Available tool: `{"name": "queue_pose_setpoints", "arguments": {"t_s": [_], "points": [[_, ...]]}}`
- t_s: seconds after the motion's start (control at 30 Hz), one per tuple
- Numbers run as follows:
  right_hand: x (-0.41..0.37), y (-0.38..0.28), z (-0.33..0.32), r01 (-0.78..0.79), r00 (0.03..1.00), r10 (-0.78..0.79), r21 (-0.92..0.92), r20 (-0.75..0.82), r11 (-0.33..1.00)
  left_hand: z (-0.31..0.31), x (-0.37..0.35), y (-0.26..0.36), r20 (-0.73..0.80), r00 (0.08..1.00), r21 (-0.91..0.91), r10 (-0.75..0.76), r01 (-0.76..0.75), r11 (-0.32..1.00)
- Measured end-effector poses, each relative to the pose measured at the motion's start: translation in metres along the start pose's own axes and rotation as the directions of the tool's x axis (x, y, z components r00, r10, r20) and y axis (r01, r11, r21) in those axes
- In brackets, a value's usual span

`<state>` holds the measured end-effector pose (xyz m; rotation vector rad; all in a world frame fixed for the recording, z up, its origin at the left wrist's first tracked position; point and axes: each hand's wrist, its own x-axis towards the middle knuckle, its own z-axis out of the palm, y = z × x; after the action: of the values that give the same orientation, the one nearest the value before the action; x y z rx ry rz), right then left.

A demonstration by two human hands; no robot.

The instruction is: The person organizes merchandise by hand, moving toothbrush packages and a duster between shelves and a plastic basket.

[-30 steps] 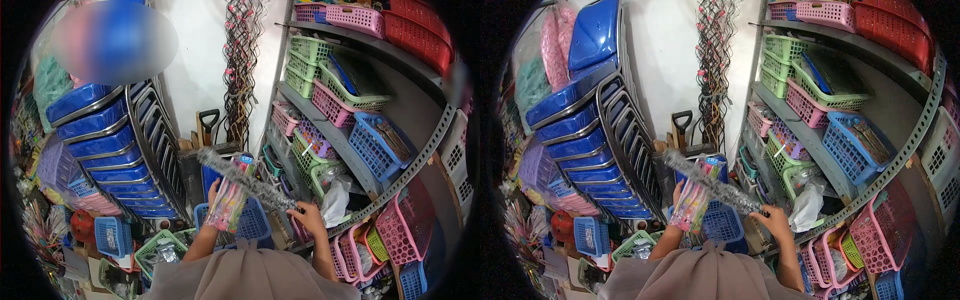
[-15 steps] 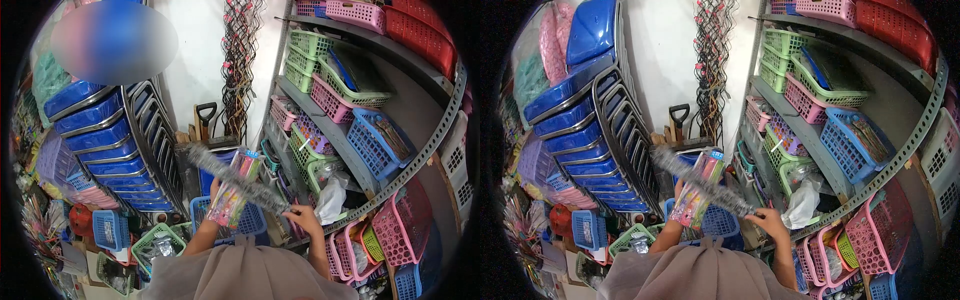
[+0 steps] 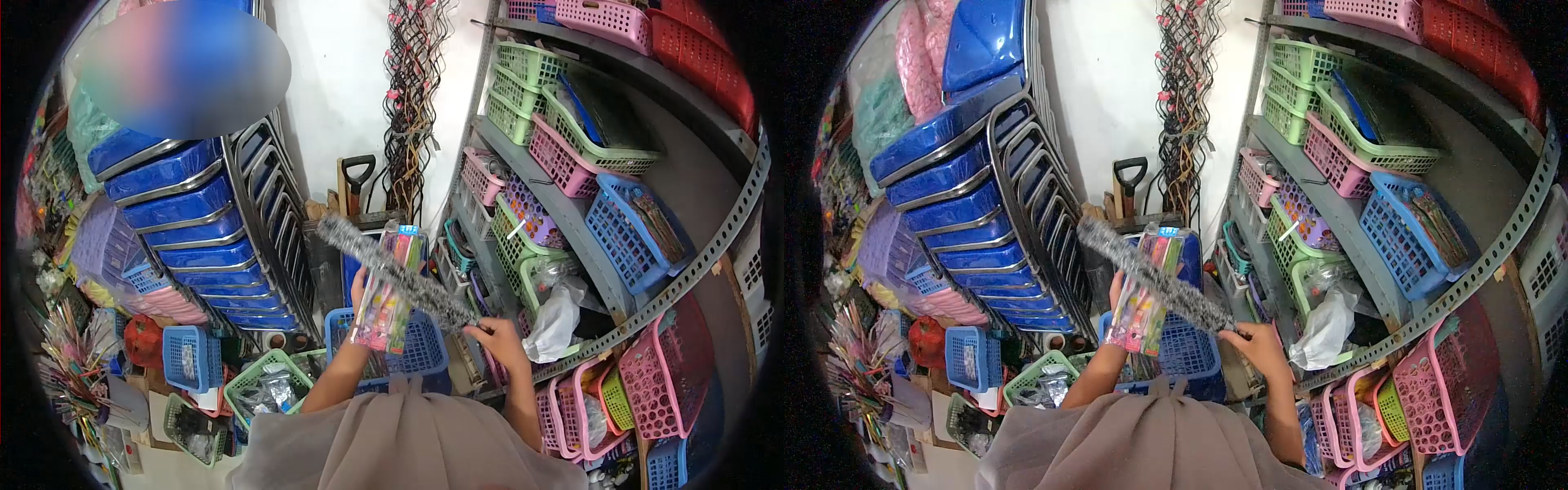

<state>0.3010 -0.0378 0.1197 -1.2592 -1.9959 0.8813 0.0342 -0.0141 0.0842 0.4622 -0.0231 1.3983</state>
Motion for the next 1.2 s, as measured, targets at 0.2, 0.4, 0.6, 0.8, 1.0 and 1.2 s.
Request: {"name": "queue_pose_setpoints", "arguments": {"t_s": [0.2, 0.4, 0.6, 0.8, 1.0, 1.2], "points": [[-0.002, 0.009, 0.006, 0.130, 0.968, -0.115, -0.054, 0.223, 0.990, -0.026, 0.013, -0.004, 0.110, 0.994, -0.018, -0.012, 0.014, 1.000], [-0.008, 0.020, 0.024, 0.039, 0.988, -0.054, 0.105, 0.143, 0.994, -0.025, 0.007, -0.012, 0.048, 0.999, -0.168, -0.006, 0.014, 0.986], [-0.005, 0.019, 0.027, 0.057, 0.994, -0.053, -0.034, 0.091, 0.998, -0.040, 0.017, -0.016, 0.035, 0.999, -0.436, 0.028, -0.011, 0.900], [-0.012, 0.018, 0.029, 0.077, 0.994, -0.079, 0.034, 0.073, 0.996, -0.032, 0.027, -0.018, -0.094, 0.991, -0.388, -0.091, 0.047, 0.921], [-0.014, 0.009, 0.022, 0.134, 0.991, -0.132, -0.063, 0.029, 0.989, -0.028, 0.038, -0.030, -0.083, 0.985, -0.326, -0.148, 0.114, 0.938], [-0.004, 0.023, 0.018, -0.008, 0.996, 0.005, -0.033, -0.091, 0.999, -0.032, 0.038, -0.040, 0.017, 0.978, -0.151, -0.206, 0.206, 0.967]]}}
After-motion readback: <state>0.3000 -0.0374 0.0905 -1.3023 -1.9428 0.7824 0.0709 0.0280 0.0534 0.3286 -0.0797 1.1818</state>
